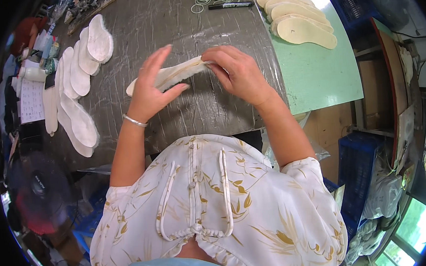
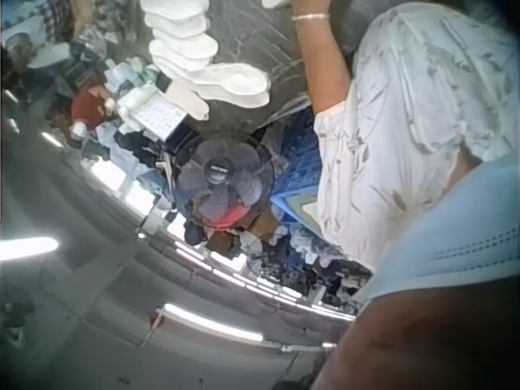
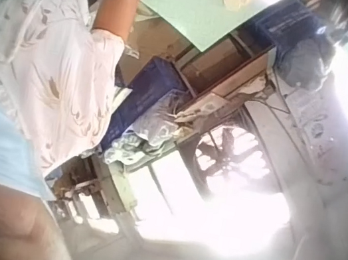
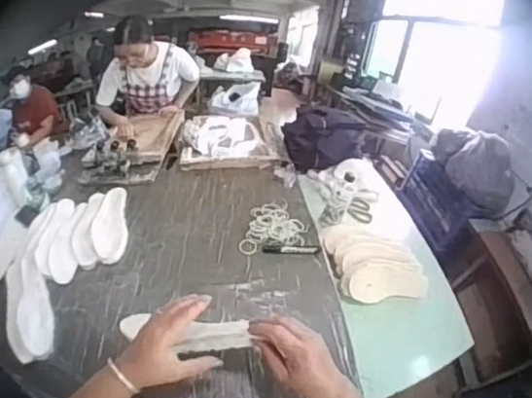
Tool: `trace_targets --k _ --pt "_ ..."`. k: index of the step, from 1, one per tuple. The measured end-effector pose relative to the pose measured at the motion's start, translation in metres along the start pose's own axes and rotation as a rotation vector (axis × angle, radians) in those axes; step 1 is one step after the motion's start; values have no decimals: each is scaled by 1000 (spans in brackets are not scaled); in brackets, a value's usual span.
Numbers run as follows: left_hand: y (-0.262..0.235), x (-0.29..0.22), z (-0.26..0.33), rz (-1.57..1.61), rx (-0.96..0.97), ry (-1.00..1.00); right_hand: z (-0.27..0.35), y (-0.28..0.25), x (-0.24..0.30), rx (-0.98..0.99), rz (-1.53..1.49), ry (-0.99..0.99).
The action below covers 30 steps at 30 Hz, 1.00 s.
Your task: Assembling and trimming fuzzy shoe insoles by aligning layers and using scissors to cut away excess material.
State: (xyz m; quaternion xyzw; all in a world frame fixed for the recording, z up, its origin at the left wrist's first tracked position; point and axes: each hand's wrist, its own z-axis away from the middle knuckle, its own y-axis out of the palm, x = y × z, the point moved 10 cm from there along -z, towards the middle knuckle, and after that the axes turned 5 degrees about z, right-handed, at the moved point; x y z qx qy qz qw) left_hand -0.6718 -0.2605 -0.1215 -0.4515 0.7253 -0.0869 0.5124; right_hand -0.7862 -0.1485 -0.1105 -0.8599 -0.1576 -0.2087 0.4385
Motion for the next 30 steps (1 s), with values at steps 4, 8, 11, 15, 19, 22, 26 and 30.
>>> trace_targets --k 4,8,11,15,19,22,26,30 --pt "41 0 -3 -110 -24 61 7 -6 1 -141 -20 24" --pt "41 -12 -1 -288 -255 211 64 -3 -58 -315 -383 649" --pt "55 -18 -1 -357 -235 241 71 25 -58 -207 -496 764" --pt "67 -20 0 -411 -217 288 76 45 -74 -284 -703 909" --pt "66 -17 3 -410 -232 298 70 47 -73 -330 -819 851" --pt "67 -16 5 -428 -255 331 69 46 -75 -288 -774 774" --pt "68 -20 11 -499 -292 365 78 52 -78 -258 -779 865" --pt "77 -13 16 -410 -190 296 80 54 -78 -202 -866 886"
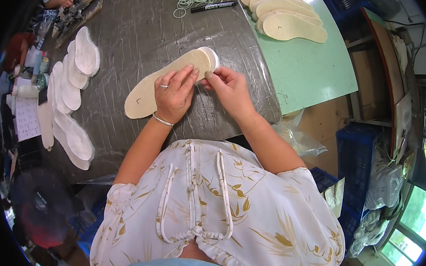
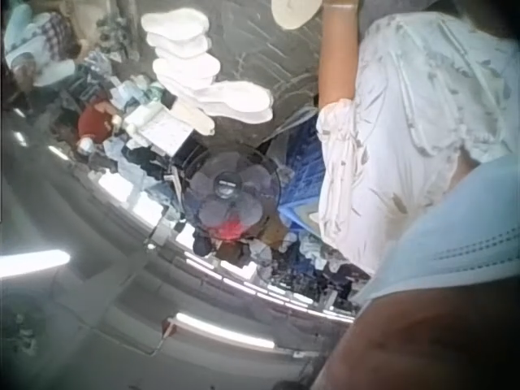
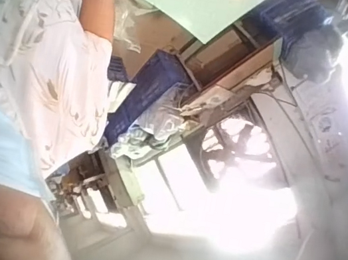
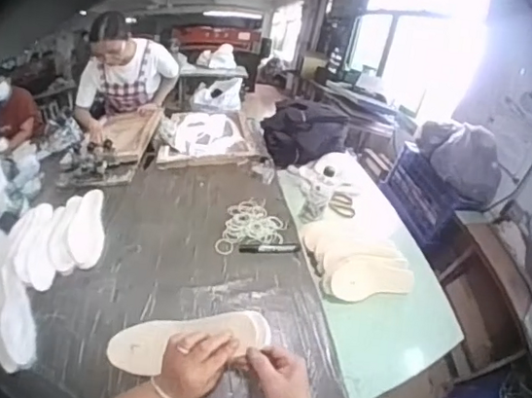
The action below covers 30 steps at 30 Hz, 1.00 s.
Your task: Assembling and trimming fuzzy shoe insoles by aligning layers and using scissors to cut away excess material.
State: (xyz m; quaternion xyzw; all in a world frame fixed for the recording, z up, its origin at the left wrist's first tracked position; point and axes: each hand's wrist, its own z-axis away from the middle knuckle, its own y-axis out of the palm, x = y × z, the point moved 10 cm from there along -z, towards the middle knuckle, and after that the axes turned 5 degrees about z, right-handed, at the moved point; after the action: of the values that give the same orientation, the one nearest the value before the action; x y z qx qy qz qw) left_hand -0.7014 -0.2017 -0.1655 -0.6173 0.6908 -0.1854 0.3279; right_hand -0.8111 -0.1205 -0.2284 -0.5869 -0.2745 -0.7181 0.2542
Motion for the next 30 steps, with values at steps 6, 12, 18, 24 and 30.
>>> trace_targets --k 6,12,18,24,30 --pt "-21 45 -10 215 83 -259 -5 -15 7 204 -8 -174" --pt "-6 92 12 682 512 -641 -10 -28 11 252 -48 -166" --pt "-30 71 -5 534 435 -498 -8 -31 35 228 86 -197" --pt "-51 53 -22 299 361 -288 -3 -23 66 270 333 -417" --pt "-57 47 -34 139 416 -54 -6 25 87 464 541 -443"
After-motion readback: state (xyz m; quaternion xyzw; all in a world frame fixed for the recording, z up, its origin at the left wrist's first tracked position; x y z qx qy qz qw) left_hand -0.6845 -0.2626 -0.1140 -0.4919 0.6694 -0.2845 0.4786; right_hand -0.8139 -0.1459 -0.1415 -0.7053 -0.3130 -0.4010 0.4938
